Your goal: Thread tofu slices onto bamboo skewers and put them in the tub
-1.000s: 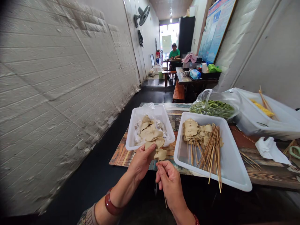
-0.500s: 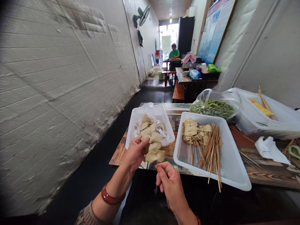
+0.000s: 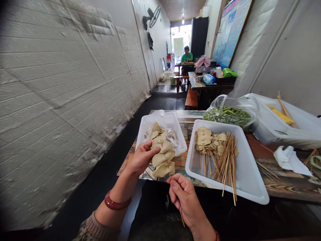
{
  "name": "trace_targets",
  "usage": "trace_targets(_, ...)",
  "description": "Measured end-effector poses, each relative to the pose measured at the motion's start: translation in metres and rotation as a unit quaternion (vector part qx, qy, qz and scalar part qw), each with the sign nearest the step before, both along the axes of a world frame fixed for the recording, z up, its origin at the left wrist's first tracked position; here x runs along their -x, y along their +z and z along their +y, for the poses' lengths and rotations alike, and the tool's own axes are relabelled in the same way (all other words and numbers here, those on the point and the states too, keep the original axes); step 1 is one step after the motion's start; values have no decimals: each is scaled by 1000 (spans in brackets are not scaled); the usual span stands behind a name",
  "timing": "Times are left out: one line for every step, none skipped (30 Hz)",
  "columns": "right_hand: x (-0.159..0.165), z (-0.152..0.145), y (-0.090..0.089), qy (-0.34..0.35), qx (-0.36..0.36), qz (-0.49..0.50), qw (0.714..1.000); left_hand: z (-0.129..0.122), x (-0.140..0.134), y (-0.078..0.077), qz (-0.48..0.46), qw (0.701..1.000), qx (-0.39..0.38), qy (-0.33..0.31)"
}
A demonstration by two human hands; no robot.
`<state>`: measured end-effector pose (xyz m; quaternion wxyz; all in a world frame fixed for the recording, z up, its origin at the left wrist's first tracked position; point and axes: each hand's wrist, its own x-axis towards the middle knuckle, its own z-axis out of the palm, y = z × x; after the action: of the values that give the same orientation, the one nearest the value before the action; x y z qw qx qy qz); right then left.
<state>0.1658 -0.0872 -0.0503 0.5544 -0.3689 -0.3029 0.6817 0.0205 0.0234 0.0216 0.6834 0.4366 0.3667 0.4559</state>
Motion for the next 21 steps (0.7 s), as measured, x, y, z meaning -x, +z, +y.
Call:
trace_targets(-1, 0, 0, 1, 0, 3, 1000, 1, 0, 0, 2, 1000, -3, -3)
trace_targets(-1, 0, 0, 1, 0, 5, 1000, 1, 0, -1, 4, 1000, -6, -5)
trace_targets(-1, -1, -1, -2, 0, 4, 1000, 1, 0, -1, 5, 1000, -6, -7)
trace_targets(-1, -1, -1, -6, -1, 0, 1000, 1, 1, -2, 3, 1000, -2, -11)
trace_targets(-1, -1, -2, -13, -1, -7, 1000, 0, 1, -3, -3, 1000, 3, -16)
trace_targets(-1, -1, -3, -21, -1, -17, 1000, 0, 0, -4, -14, 1000, 10, -19)
trace_targets(0, -1, -4, -30, -2, -28, 999, -1, 0, -5, -29, 999, 17, -21)
trace_targets(0, -2, -5, -39, -2, -41, 998, -3, -1, -5, -45, 998, 25, -23)
trace_targets(1, -2, -6, -48, -2, -54, 997, -4, -2, -6, -61, 997, 33, -26)
trace_targets(2, -2, -7, -54, -2, -64, 996, -5, -3, -6, -76, 996, 42, -31)
trace_targets(3, -2, -8, -58, -4, -73, 996, -5, -5, -5, -87, 994, 51, -38)
trace_targets(3, -2, -9, -59, -6, -80, 995, -6, -6, -5, -94, 993, 58, -43)
trace_targets(4, -2, -10, -59, -8, -85, 995, -6, -8, -5, -100, 992, 63, -45)
trace_targets(4, -2, -11, -57, -10, -91, 994, -6, -9, -5, -103, 992, 67, -43)
trace_targets(5, -2, -12, -56, -12, -97, 994, -5, -11, -5, -104, 992, 68, -35)
trace_targets(5, -2, -13, -56, -13, -105, 993, -5, -12, -5, -103, 992, 67, -23)
trace_targets(6, -2, -14, -58, -14, -115, 992, -5, -14, -6, -99, 993, 68, -11)
trace_targets(6, -2, -14, -61, -16, -126, 990, -4, -15, -7, -92, 993, 68, 2)
trace_targets(6, -2, -15, -67, -19, -138, 988, -5, -17, -8, -84, 994, 67, 16)
trace_targets(7, -2, -16, -73, -22, -149, 986, -5, -20, -10, -76, 994, 65, 34)
trace_targets(7, -2, -17, -78, -27, -159, 984, -5, -22, -12, -68, 994, 62, 53)
